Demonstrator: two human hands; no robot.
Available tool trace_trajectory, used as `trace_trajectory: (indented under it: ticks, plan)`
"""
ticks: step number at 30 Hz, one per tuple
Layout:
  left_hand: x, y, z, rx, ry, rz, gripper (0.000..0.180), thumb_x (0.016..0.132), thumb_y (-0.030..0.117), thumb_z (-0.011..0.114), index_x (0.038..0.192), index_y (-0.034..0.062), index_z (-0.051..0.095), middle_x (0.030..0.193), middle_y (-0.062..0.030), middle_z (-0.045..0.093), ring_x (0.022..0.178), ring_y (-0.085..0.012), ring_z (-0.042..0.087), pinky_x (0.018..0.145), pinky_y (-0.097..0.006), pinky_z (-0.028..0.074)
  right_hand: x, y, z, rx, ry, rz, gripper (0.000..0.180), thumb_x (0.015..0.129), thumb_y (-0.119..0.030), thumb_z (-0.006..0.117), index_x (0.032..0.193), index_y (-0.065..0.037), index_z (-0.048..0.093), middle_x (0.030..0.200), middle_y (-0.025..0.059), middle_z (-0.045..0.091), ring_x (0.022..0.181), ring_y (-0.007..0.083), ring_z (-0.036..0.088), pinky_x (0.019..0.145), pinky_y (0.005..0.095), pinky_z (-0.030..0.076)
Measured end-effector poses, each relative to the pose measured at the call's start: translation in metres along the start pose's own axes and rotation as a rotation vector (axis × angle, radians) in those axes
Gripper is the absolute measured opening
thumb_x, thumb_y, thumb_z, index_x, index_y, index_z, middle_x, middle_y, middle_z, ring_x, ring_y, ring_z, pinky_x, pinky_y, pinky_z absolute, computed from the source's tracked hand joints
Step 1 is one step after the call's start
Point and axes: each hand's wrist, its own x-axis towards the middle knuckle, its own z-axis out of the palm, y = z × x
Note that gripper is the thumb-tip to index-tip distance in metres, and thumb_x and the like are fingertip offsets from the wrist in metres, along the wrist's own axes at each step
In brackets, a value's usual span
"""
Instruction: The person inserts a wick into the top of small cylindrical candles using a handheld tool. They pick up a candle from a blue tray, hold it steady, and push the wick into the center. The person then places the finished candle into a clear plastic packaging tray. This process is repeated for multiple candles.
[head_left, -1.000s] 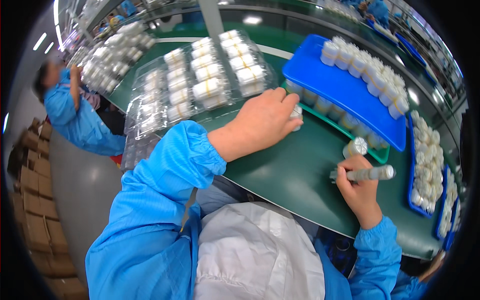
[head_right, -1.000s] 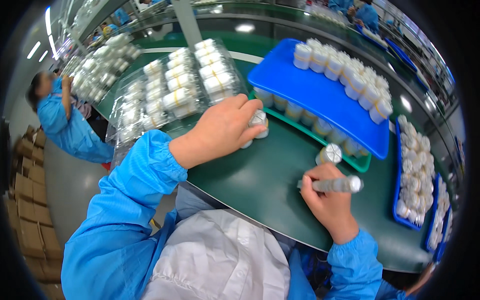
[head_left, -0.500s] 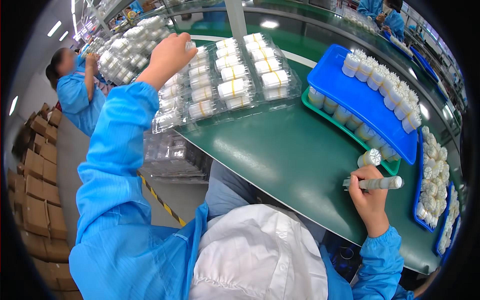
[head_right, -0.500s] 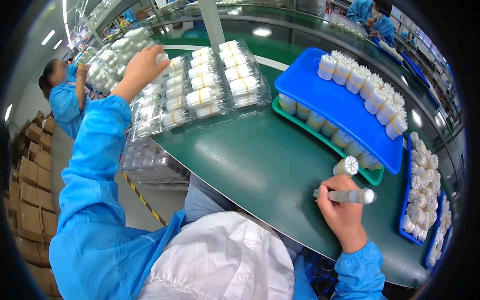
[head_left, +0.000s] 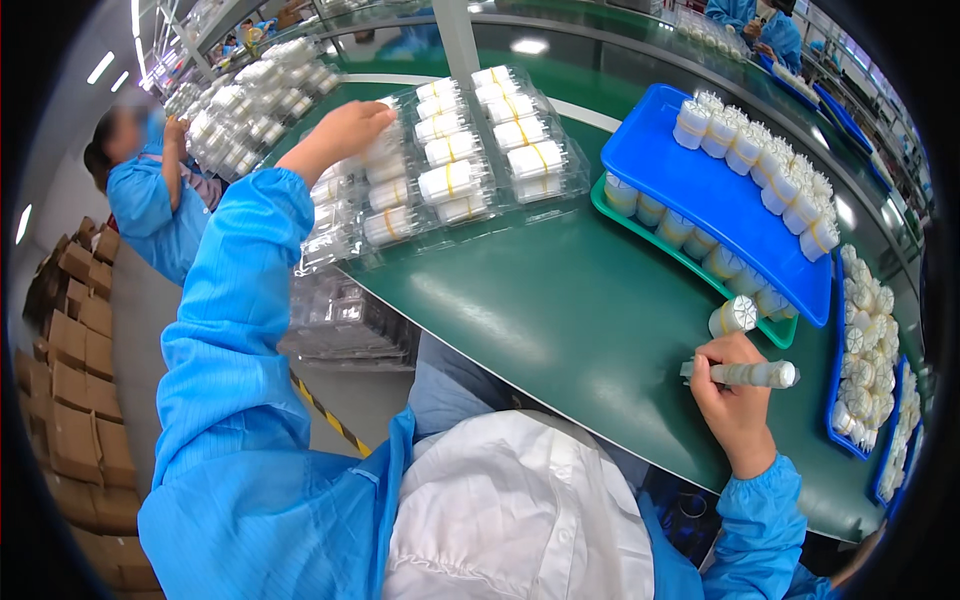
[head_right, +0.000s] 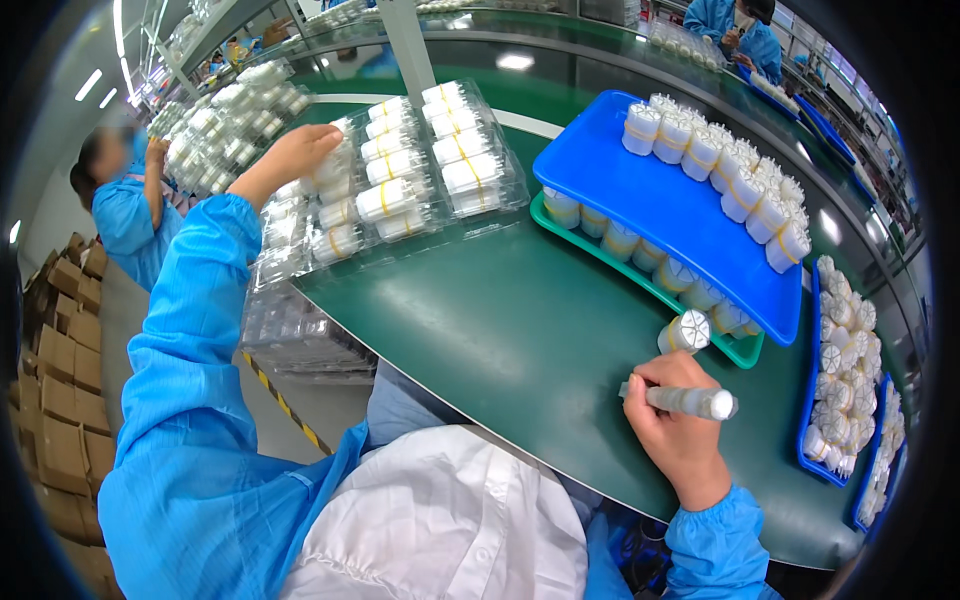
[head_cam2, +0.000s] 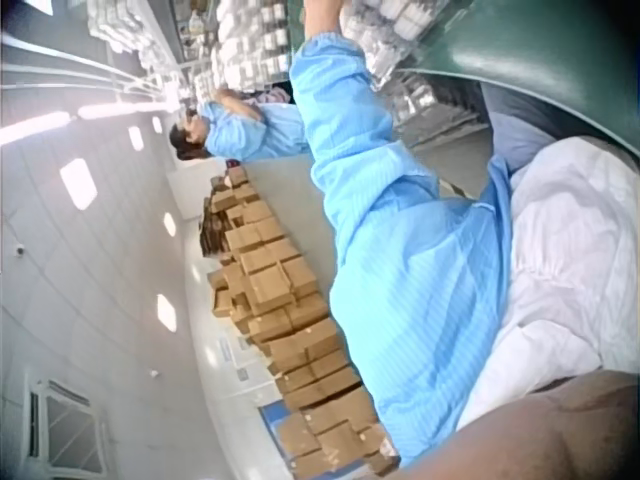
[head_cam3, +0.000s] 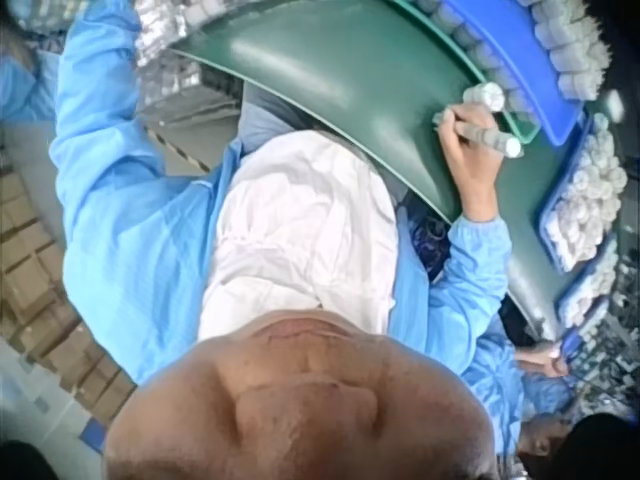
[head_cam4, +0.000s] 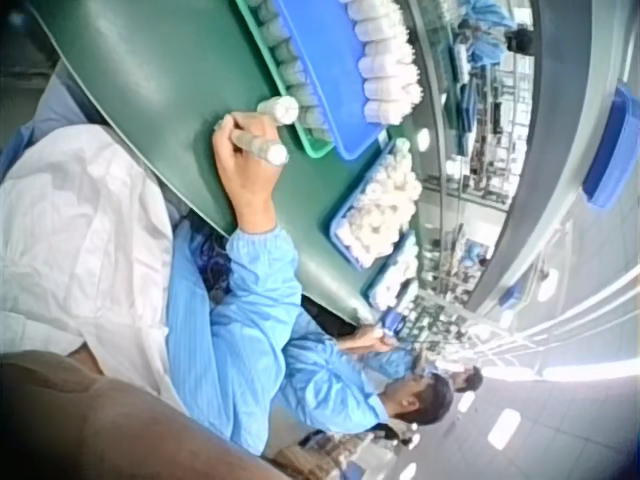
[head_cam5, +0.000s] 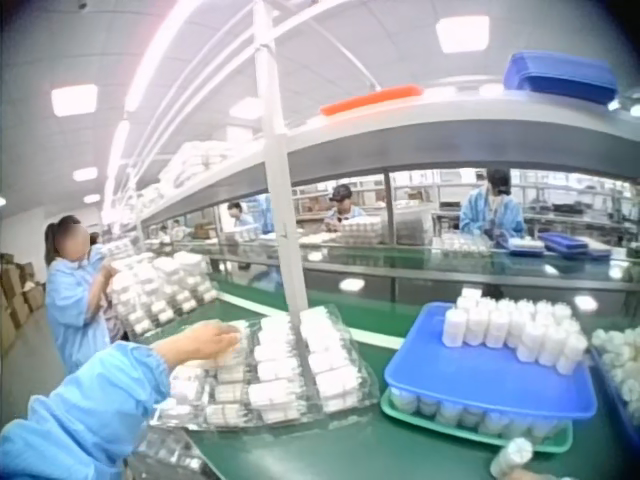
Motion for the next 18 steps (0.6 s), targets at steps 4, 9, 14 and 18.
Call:
trace_trajectory:
  ticks: [4, 9, 14, 18]
  plan:
    - [-0.014, -0.010, 0.026, 0.077, 0.237, 0.177, 0.043, 0.102, 0.039, 0.050, 0.127, 0.0074, 0.065, 0.117, -0.0197, 0.067, 0.115, -0.0397, 0.058, 0.103, -0.047, 0.044, 0.001, 0.001, 0.002, -0.013, -0.014, -0.022, 0.008, 0.078, 0.002, 0.071, 0.079, -0.002, 0.064, 0.073, 0.0101, 0.062, 0.062, 0.0252, 0.061, 0.055, 0.0351, 0.047]
    - [-0.001, 0.015, -0.002, -0.182, 0.345, 0.016, 0.044, 0.102, 0.038, 0.050, 0.107, -0.0015, 0.069, 0.109, -0.0249, 0.067, 0.103, -0.0449, 0.059, 0.089, -0.049, 0.046, 0.002, 0.001, -0.010, -0.037, 0.027, -0.051, 0.009, 0.079, 0.001, 0.072, 0.078, -0.003, 0.064, 0.074, 0.0109, 0.063, 0.062, 0.0261, 0.061, 0.055, 0.0365, 0.047]
    - [-0.059, 0.172, -0.022, -0.559, 0.306, 0.423, 0.024, 0.103, 0.020, 0.056, 0.105, -0.0001, 0.069, 0.102, -0.0065, 0.070, 0.093, -0.0156, 0.061, 0.085, -0.028, 0.047, 0.013, 0.016, -0.040, -0.056, 0.322, -0.021, 0.006, 0.084, 0.000, 0.070, 0.081, -0.002, 0.065, 0.075, 0.0073, 0.063, 0.064, 0.0162, 0.059, 0.058, 0.0301, 0.046]
    - [-0.100, 0.292, 0.018, -0.729, 0.125, 0.799, 0.015, 0.090, 0.004, 0.069, 0.105, 0.0019, 0.068, 0.103, -0.0080, 0.066, 0.095, -0.0197, 0.062, 0.083, -0.031, 0.050, 0.018, 0.026, -0.059, 0.218, 0.483, 0.319, 0.010, 0.092, -0.010, 0.069, 0.087, -0.001, 0.068, 0.075, 0.0007, 0.062, 0.064, 0.0063, 0.055, 0.055, 0.0238, 0.042]
